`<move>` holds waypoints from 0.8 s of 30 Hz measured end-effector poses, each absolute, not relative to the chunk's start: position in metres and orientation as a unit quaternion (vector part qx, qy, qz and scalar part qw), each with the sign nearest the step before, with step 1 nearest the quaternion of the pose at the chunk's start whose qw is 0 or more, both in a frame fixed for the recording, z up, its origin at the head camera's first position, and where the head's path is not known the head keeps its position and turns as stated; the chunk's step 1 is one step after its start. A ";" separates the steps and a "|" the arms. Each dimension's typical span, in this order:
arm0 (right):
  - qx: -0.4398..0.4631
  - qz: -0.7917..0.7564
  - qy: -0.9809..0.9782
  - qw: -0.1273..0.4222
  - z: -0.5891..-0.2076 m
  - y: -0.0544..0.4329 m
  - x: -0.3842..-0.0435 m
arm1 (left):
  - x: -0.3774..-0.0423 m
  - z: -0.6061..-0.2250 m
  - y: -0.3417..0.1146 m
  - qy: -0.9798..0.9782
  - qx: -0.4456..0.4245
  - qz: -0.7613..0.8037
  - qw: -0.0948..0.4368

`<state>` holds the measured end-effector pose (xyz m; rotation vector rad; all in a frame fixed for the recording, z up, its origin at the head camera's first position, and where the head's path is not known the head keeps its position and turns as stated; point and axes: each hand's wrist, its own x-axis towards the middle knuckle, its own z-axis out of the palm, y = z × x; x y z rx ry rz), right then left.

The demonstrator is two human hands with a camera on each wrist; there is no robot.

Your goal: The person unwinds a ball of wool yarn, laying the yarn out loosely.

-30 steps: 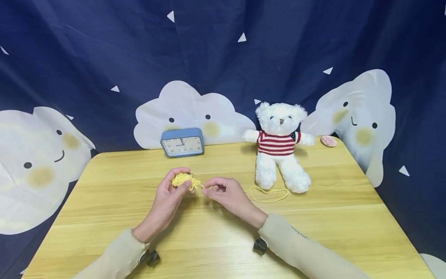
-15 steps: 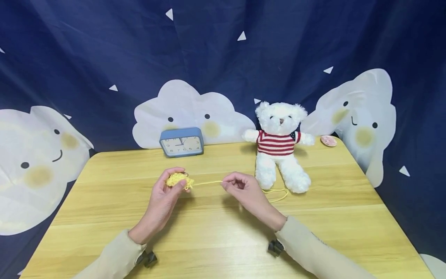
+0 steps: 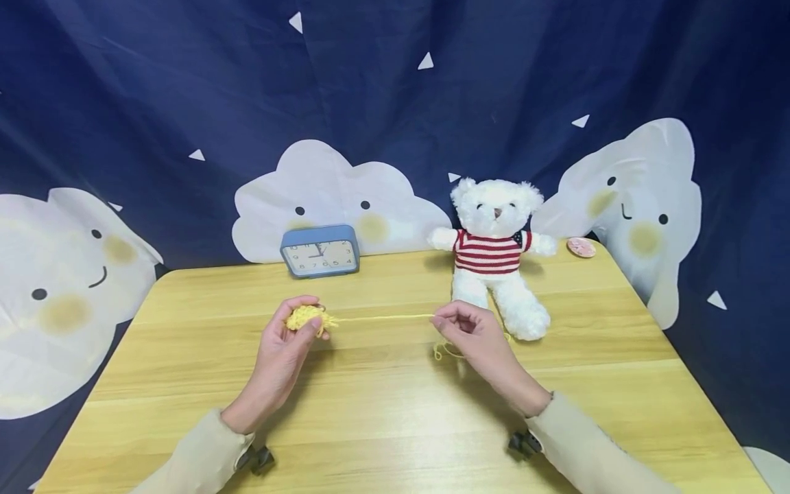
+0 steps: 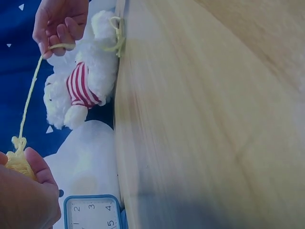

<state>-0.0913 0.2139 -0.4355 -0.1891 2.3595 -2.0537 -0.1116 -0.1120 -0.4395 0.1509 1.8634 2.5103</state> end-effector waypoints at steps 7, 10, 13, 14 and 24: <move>-0.040 -0.653 0.756 -0.028 -0.429 0.234 -0.088 | -0.113 -0.440 -0.115 0.598 0.048 0.800 0.000; -0.028 -0.663 0.747 -0.041 -0.426 0.244 -0.086 | -0.114 -0.440 -0.118 0.598 0.048 0.800 -0.005; -0.014 -0.671 0.740 -0.050 -0.425 0.254 -0.085 | -0.115 -0.439 -0.121 0.599 0.048 0.799 -0.011; -0.010 -0.672 0.739 -0.051 -0.426 0.257 -0.084 | -0.115 -0.439 -0.122 0.600 0.046 0.799 -0.014; 0.014 -0.676 0.734 -0.060 -0.434 0.288 -0.080 | -0.115 -0.441 -0.125 0.608 0.049 0.792 -0.008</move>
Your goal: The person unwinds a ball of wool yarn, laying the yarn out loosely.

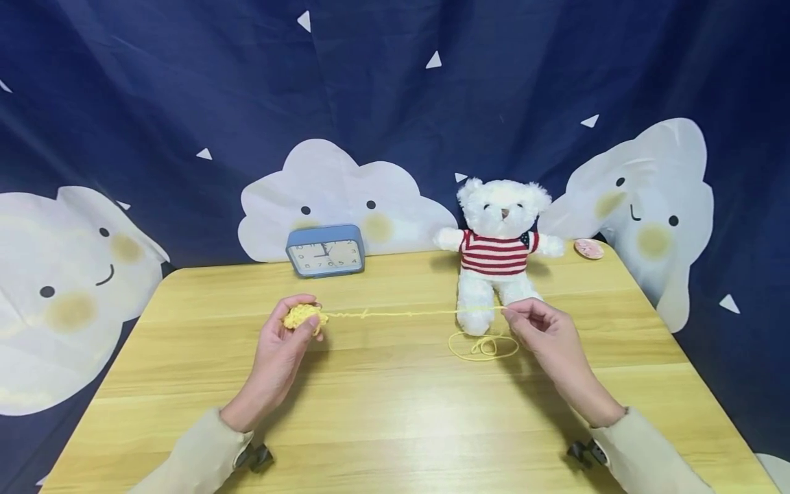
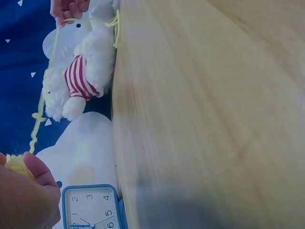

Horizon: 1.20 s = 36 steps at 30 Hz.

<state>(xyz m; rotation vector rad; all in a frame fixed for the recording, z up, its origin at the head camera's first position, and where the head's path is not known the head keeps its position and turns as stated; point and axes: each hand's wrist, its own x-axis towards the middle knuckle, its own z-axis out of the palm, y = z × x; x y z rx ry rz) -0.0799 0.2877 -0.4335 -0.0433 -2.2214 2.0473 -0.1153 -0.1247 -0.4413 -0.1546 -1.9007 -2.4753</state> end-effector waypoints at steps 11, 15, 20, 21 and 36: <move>-0.065 0.675 -0.731 0.079 -0.440 0.317 -0.078 | -0.116 -0.439 -0.126 -0.604 -0.047 -0.796 0.022; -0.082 0.610 -0.785 0.075 -0.442 0.323 -0.077 | -0.115 -0.438 -0.127 -0.605 -0.038 -0.795 0.023; -0.039 0.507 -0.860 0.051 -0.445 0.320 -0.076 | -0.115 -0.438 -0.124 -0.601 -0.038 -0.798 0.022; -0.029 0.497 -0.866 0.043 -0.446 0.318 -0.076 | -0.115 -0.438 -0.123 -0.600 -0.039 -0.799 0.021; -0.037 0.488 -0.871 -0.045 -0.446 0.299 -0.075 | -0.113 -0.442 -0.108 -0.604 -0.040 -0.796 -0.008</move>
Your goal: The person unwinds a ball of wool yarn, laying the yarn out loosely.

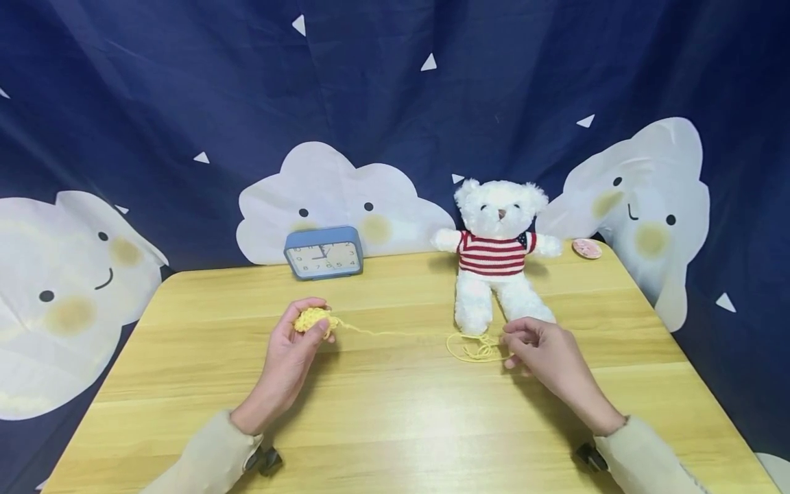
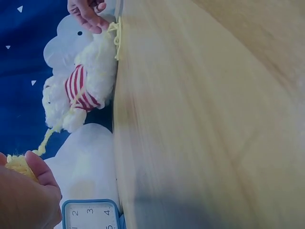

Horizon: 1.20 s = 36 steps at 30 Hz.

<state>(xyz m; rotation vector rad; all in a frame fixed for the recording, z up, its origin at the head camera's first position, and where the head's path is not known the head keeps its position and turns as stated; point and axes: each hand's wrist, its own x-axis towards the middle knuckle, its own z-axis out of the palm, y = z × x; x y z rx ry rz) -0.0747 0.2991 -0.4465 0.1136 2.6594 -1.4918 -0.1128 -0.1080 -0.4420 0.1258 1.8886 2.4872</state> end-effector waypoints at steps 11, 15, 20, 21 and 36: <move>0.022 -0.589 0.807 -0.024 -0.442 0.271 -0.078 | -0.112 -0.442 -0.106 0.605 0.041 0.795 0.022; 0.006 -0.653 0.757 0.021 -0.436 0.249 -0.084 | -0.112 -0.439 -0.105 0.605 0.047 0.794 0.021; -0.038 -0.675 0.733 0.075 -0.431 0.219 -0.092 | -0.111 -0.437 -0.102 0.595 0.056 0.802 0.028; -0.045 -0.677 0.729 0.085 -0.430 0.214 -0.093 | -0.111 -0.437 -0.101 0.592 0.057 0.803 0.029; -0.109 -0.679 0.712 0.146 -0.432 0.137 -0.118 | -0.110 -0.436 -0.097 0.594 0.078 0.800 0.035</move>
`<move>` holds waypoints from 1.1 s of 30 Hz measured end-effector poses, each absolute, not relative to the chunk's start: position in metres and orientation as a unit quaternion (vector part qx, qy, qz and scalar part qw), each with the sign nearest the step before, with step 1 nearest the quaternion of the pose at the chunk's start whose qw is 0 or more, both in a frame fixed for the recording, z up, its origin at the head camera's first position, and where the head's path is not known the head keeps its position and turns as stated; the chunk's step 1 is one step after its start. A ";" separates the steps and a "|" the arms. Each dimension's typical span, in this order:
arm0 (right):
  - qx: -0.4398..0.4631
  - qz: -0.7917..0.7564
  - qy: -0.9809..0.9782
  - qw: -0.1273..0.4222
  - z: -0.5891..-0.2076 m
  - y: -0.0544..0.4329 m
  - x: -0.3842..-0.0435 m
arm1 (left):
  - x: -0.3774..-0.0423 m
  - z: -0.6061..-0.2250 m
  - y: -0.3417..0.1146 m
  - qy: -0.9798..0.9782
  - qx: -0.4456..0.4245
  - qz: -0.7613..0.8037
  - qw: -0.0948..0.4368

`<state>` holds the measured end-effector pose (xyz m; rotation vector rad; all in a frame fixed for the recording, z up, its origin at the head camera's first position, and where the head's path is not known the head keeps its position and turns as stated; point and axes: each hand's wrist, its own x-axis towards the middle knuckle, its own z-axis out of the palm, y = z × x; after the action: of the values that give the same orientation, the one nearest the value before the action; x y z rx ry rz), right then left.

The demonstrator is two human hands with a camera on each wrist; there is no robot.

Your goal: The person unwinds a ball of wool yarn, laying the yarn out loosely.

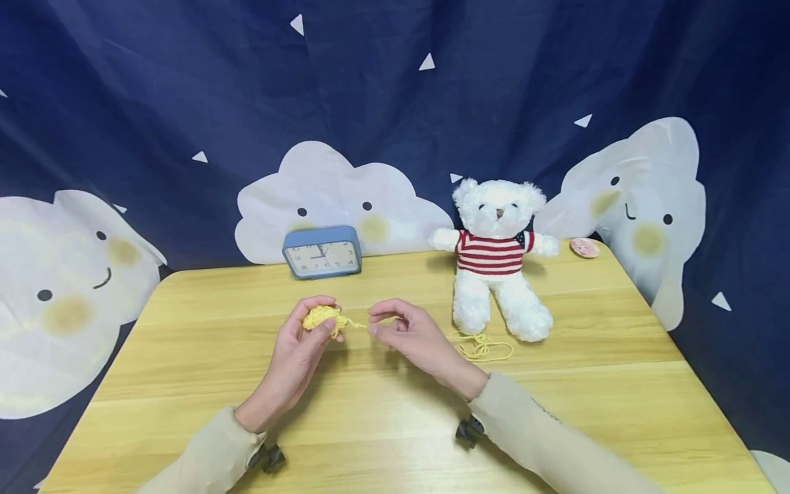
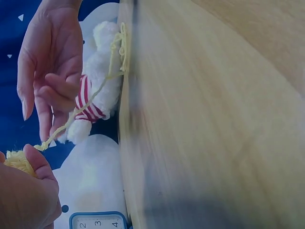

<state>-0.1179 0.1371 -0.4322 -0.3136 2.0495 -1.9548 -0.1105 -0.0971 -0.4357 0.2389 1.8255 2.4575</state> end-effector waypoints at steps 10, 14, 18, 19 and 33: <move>-0.111 -0.689 0.692 0.182 -0.433 0.120 -0.121 | -0.110 -0.434 -0.097 0.598 0.082 0.796 0.039; -0.105 -0.690 0.695 0.173 -0.432 0.121 -0.121 | -0.110 -0.434 -0.097 0.602 0.079 0.794 0.038; -0.094 -0.680 0.713 0.144 -0.430 0.125 -0.121 | -0.111 -0.435 -0.097 0.604 0.077 0.792 0.035; -0.089 -0.679 0.716 0.136 -0.430 0.126 -0.120 | -0.111 -0.435 -0.097 0.604 0.077 0.793 0.035; -0.035 -0.715 0.696 0.055 -0.431 0.154 -0.113 | -0.111 -0.437 -0.104 0.601 0.063 0.797 0.017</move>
<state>-0.1133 0.1543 -0.4315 -0.1073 2.1142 -2.1712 -0.1114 -0.1043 -0.4374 0.1944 1.8683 2.4760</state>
